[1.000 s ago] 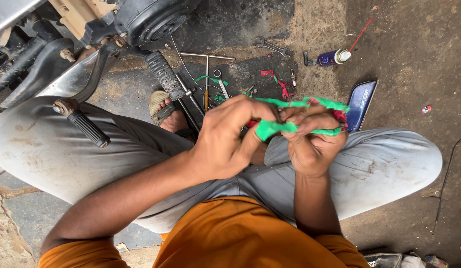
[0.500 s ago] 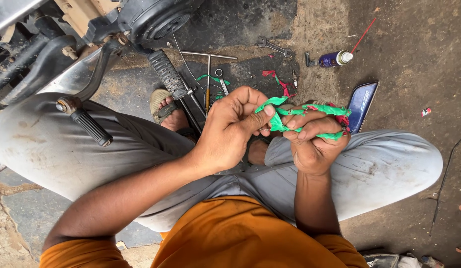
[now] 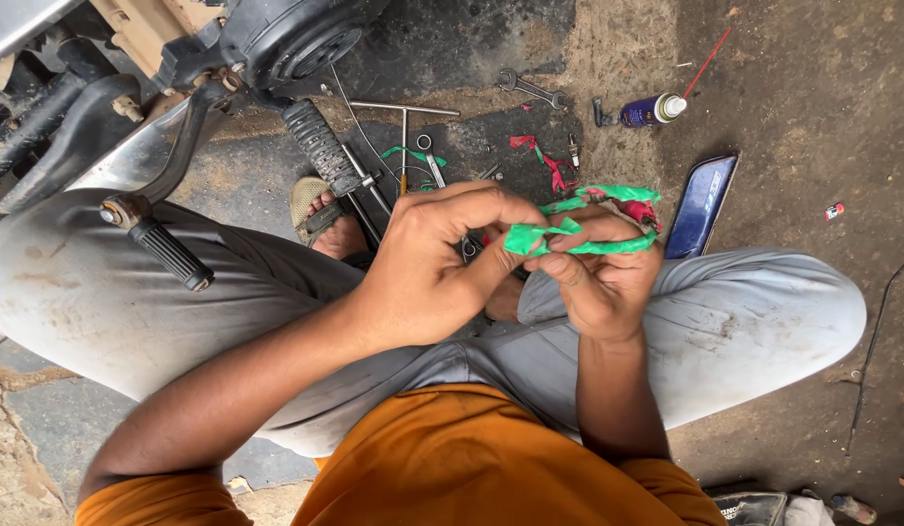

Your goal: Wrapping electrical wires on a motorcycle with colored tape.

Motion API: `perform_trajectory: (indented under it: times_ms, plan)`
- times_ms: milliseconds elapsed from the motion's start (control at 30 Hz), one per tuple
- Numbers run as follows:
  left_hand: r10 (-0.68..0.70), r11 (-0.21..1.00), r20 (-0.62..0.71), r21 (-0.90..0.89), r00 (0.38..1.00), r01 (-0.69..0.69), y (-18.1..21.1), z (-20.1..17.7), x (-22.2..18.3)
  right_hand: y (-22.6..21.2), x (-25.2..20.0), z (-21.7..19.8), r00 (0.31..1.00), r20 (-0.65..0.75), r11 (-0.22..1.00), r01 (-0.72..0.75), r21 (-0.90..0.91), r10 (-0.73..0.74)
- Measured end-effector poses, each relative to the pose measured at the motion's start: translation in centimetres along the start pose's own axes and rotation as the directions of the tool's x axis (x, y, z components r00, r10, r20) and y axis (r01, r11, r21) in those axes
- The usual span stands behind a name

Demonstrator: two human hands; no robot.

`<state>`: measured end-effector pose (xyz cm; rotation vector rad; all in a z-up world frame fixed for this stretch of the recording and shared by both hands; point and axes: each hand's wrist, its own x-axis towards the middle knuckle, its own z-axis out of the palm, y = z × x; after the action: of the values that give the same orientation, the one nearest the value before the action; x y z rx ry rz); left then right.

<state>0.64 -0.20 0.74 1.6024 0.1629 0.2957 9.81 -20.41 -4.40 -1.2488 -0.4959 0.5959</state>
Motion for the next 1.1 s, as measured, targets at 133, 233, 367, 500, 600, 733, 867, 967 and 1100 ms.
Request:
perform_trajectory:
  times_ms: [133, 233, 367, 500, 600, 733, 867, 967, 1100]
  plan:
    - [-0.299, 0.943, 0.048, -0.14, 0.953, 0.302, -0.2, 0.7, 0.3, 0.2, -0.4, 0.2, 0.999, 0.016, 0.991, 0.048, -0.125, -0.047]
    - [-0.532, 0.781, 0.117, -0.316, 0.839, 0.539, -0.5, 1.1, 0.4, 0.2, -0.3, 0.4, 0.988, 0.047, 0.963, 0.157, -0.219, -0.15]
    - [-0.439, 0.797, 0.117, -0.409, 0.891, 0.446, -1.6, 1.3, 0.1, -0.1, -0.2, 0.5, 0.971, 0.059, 0.912, 0.237, -0.336, -0.231]
    - [-0.482, 0.74, 0.13, -0.468, 0.866, 0.482, -1.4, 1.4, 0.2, 0.0, -0.1, 0.3, 0.962, 0.069, 0.878, 0.271, -0.393, -0.266]
    - [-0.465, 0.753, 0.11, -0.473, 0.879, 0.458, -1.7, 1.3, 0.2, 0.1, -0.1, 0.2, 0.959, 0.085, 0.868, 0.281, -0.41, -0.27]
    - [-0.469, 0.833, 0.046, -0.311, 0.882, 0.459, -0.3, 0.9, 0.4, 0.0, 0.1, 0.4, 0.968, 0.088, 0.883, 0.251, -0.397, -0.235]
    - [-0.339, 0.929, -0.055, -0.178, 0.939, 0.325, 0.1, 0.9, 0.4, 0.1, 0.3, 0.5, 0.965, 0.109, 0.894, 0.261, -0.364, -0.238]
    - [-0.328, 0.928, -0.086, -0.217, 0.941, 0.303, -0.2, 1.3, 0.2, 0.2, 0.2, 0.3, 0.971, 0.099, 0.909, 0.239, -0.341, -0.218]
    - [-0.395, 0.898, -0.115, -0.256, 0.911, 0.357, -0.9, 1.8, 0.2, 0.3, 0.2, 0.3, 0.97, 0.093, 0.905, 0.243, -0.349, -0.225]
